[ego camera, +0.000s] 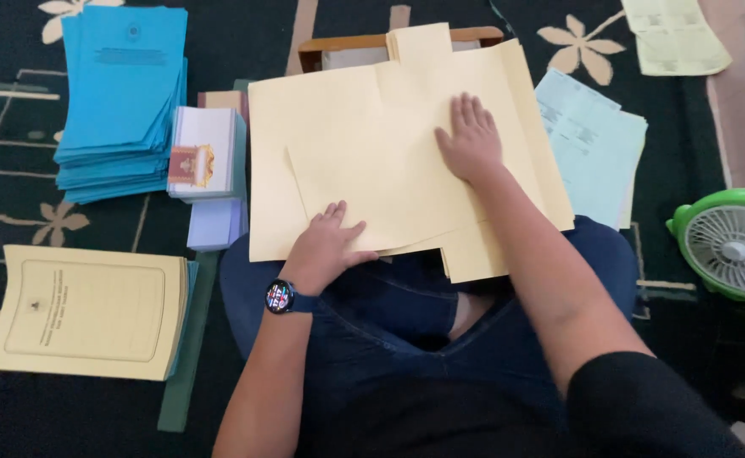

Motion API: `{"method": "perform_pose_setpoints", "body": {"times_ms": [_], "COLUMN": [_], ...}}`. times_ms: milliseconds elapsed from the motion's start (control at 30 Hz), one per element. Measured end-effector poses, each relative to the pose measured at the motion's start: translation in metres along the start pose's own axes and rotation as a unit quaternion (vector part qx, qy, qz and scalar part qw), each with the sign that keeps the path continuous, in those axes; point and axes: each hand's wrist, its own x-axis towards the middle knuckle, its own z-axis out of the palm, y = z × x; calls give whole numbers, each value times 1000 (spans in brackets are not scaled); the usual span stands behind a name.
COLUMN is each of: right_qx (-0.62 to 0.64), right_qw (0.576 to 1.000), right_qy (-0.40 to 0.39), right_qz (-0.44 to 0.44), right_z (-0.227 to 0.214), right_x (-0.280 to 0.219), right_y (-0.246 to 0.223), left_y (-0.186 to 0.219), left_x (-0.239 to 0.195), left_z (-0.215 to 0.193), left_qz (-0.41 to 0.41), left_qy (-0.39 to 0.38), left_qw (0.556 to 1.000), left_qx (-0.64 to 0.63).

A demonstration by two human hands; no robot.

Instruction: The person sits on the floor and repeatedly folds large beige paper sheets in half, then places them into a stack. The person handles the sheets one at a time, smoothing each fold before stacking.

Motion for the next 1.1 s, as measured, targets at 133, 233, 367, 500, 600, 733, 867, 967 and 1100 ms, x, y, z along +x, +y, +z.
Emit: {"method": "perform_pose_setpoints", "body": {"times_ms": [133,233,367,500,600,733,867,967,1100], "right_qx": [-1,17,52,254,400,611,724,704,695], "right_qw": [999,999,998,957,838,743,679,710,719], "right_qy": [-42,-38,-37,109,362,267,104,17,-9], "right_qz": [13,15,19,86,86,56,-57,-6,-18], "right_z": [-17,-2,16,3,-21,-11,-47,-39,-33], "right_x": [-70,-95,-93,-139,-177,-199,-208,-206,-207], "right_y": [26,43,62,54,28,-2,-37,-37,-35], "left_y": [0,-3,-39,-14,15,59,87,89,76], "left_x": [4,9,31,-6,-41,-94,-111,-107,-106], "left_z": [5,21,90,40,-6,-27,-23,-27,-25], "left_qz": [26,43,36,71,31,49,-88,-106,-166], "left_qy": [-23,-38,40,142,247,349,374,390,358], "left_qw": [999,997,988,970,956,923,828,784,792], "left_qx": [23,58,144,182,159,-153,-408,-471,-466]}}
